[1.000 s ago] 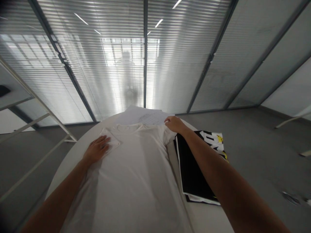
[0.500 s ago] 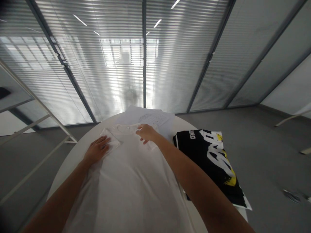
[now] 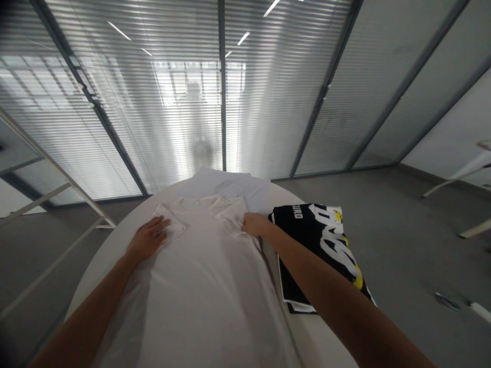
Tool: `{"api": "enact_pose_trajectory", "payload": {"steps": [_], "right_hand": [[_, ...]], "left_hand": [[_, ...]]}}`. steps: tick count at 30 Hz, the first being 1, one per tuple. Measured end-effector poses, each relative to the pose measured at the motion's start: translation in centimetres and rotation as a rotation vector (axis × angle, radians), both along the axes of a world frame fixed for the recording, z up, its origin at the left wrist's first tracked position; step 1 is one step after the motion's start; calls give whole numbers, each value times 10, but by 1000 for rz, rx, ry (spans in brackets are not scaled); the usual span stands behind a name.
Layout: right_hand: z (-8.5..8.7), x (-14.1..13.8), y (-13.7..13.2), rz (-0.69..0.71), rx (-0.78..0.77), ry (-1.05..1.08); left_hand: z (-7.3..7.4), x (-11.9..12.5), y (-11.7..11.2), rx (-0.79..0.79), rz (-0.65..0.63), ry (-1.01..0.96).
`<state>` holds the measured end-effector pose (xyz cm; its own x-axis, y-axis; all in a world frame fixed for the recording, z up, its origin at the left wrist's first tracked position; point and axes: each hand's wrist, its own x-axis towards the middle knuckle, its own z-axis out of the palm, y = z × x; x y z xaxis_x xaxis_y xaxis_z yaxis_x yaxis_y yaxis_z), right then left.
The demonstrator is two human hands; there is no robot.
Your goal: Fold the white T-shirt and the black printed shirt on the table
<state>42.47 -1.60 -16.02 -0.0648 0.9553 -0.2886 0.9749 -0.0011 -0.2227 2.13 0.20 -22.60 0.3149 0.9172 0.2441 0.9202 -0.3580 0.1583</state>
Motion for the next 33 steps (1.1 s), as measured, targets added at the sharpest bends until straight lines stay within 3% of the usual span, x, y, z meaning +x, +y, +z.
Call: {"api": "enact_pose_trajectory", "payload": {"steps": [9, 12, 14, 17, 21, 24, 29, 33], "right_hand": [[19, 19, -9, 52, -166, 36], [22, 19, -19, 96, -156, -11], [21, 17, -25, 105, -111, -53], [18, 14, -29, 74, -73, -47], [12, 13, -28, 36, -45, -23], [8, 15, -26, 76, -14, -71], [7, 17, -26, 155, -33, -125], [11, 15, -30, 179, -1, -27]], "left_hand": [[-4, -2, 2, -5, 1, -2], [-2, -3, 1, -5, 7, -3], [6, -2, 2, -12, 24, 0], [32, 13, 8, -15, 79, 9], [70, 77, 28, -18, 88, 19], [80, 150, 48, -150, -36, -31], [61, 257, 80, -254, -134, -53], [42, 297, 94, -323, -50, -48]]}}
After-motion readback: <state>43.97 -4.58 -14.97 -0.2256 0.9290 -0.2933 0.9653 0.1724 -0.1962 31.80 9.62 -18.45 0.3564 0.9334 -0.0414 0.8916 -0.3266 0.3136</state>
